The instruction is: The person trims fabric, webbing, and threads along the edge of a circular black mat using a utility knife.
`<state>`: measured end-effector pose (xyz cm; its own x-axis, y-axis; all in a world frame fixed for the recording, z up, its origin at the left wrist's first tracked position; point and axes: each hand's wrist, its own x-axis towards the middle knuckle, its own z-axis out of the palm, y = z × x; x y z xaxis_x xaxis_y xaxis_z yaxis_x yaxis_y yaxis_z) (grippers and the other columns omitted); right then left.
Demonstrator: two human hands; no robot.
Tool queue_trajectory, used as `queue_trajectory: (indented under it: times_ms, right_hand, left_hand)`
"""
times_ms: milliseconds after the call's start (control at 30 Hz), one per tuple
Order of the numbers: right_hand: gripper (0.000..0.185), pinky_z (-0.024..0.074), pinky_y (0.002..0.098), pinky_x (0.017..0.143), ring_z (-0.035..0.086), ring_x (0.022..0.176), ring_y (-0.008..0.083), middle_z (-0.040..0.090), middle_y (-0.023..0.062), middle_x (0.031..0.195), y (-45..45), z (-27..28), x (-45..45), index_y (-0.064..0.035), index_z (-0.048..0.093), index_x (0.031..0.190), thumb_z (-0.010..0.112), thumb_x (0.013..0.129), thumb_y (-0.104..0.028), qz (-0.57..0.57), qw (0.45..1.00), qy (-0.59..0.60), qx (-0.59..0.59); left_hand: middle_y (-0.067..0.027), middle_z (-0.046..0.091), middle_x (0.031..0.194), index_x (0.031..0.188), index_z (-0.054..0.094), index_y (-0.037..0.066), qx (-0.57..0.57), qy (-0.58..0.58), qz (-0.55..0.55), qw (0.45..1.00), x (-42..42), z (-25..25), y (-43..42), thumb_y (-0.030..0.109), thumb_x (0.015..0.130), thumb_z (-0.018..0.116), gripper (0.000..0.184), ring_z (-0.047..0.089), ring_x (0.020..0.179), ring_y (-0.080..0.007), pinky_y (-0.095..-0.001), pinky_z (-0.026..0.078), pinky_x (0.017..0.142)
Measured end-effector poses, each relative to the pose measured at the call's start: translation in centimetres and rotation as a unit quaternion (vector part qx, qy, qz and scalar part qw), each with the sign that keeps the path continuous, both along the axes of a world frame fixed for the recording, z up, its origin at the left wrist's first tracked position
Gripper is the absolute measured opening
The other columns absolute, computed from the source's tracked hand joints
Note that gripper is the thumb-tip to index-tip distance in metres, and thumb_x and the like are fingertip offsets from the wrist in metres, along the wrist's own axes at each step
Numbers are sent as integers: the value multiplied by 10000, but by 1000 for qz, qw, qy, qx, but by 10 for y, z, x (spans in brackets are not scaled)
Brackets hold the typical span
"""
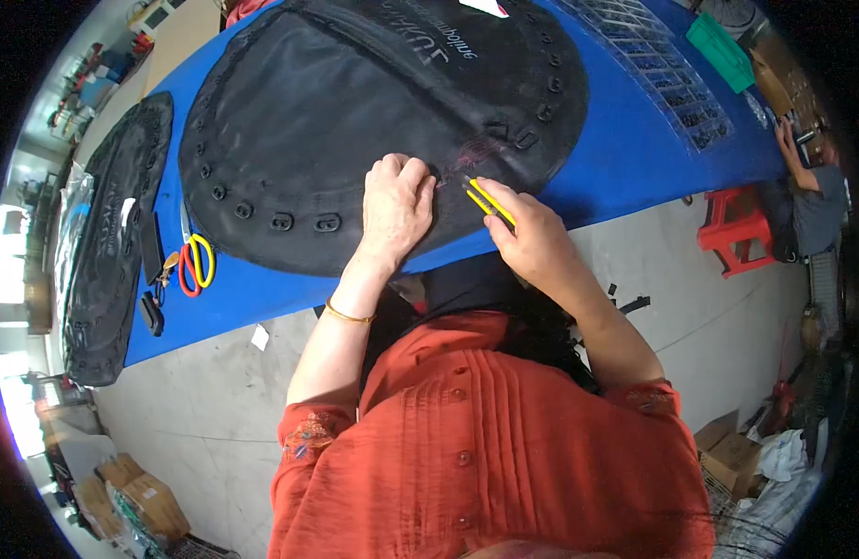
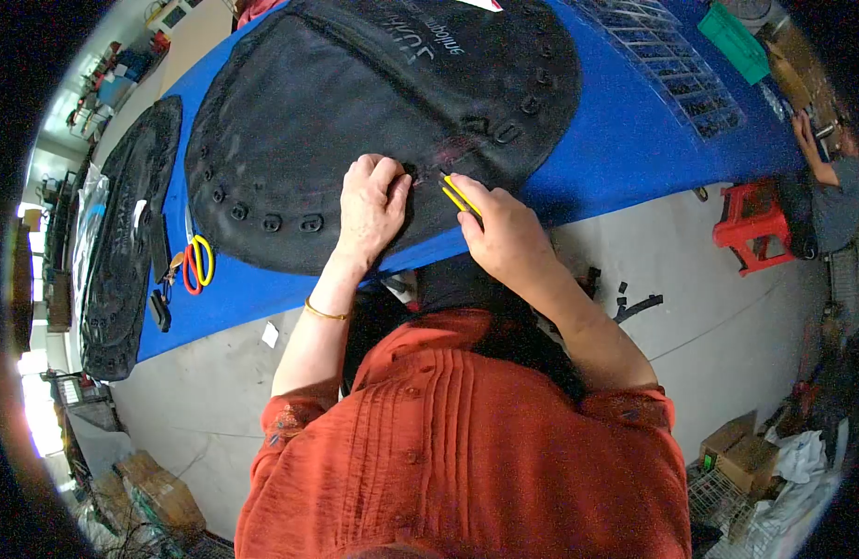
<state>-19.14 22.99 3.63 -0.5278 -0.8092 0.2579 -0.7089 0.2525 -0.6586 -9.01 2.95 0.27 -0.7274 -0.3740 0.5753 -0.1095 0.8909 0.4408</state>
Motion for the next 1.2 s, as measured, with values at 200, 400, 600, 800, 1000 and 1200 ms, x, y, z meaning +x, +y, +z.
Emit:
queue_trajectory:
  times_ms: [200,400,600,800,1000,1200]
  right_hand:
    - [455,576,514,797,713,933,406,730,199,1125,-1,-6,-4,-93,566,1403,656,959,-140,5,1000,8,0]
    - [446,575,487,828,704,999,410,716,192,1194,-3,10,-3,-106,546,1422,643,992,-172,-2,999,-34,39]
    - [441,570,463,880,689,1073,408,694,205,1254,-3,13,-13,-102,550,1434,638,1003,-122,24,997,-72,22]
    - [421,571,426,943,667,1174,391,676,220,1299,-3,34,-17,-77,601,1399,662,983,-84,21,990,-129,57]
    - [433,573,414,949,667,1191,380,672,212,1319,-21,22,-25,-60,598,1403,665,975,-55,31,987,-160,19]
    - [427,571,409,967,667,1203,373,672,214,1324,-35,15,-28,-44,598,1401,664,980,-59,47,985,-168,14]
  left_hand:
    - [-146,622,980,923,659,49,-22,9,18,1000,2,3,3,102,864,749,120,607,925,-359,-461,497,824]
    - [-145,643,1021,910,668,36,21,-11,21,999,7,5,6,92,853,770,129,625,936,-354,-440,520,816]
    - [-142,644,994,882,662,22,80,-6,5,997,8,7,3,54,838,781,131,630,914,-339,-422,521,809]
    - [-143,652,1010,869,661,10,95,-29,7,995,9,12,4,35,830,786,134,636,912,-332,-410,524,801]
    - [-146,654,1024,860,656,17,106,-31,5,994,8,12,5,21,821,789,138,642,928,-324,-404,526,799]
    - [-136,633,993,855,631,44,107,-14,-4,994,8,9,4,25,803,769,148,591,865,-347,-442,504,766]
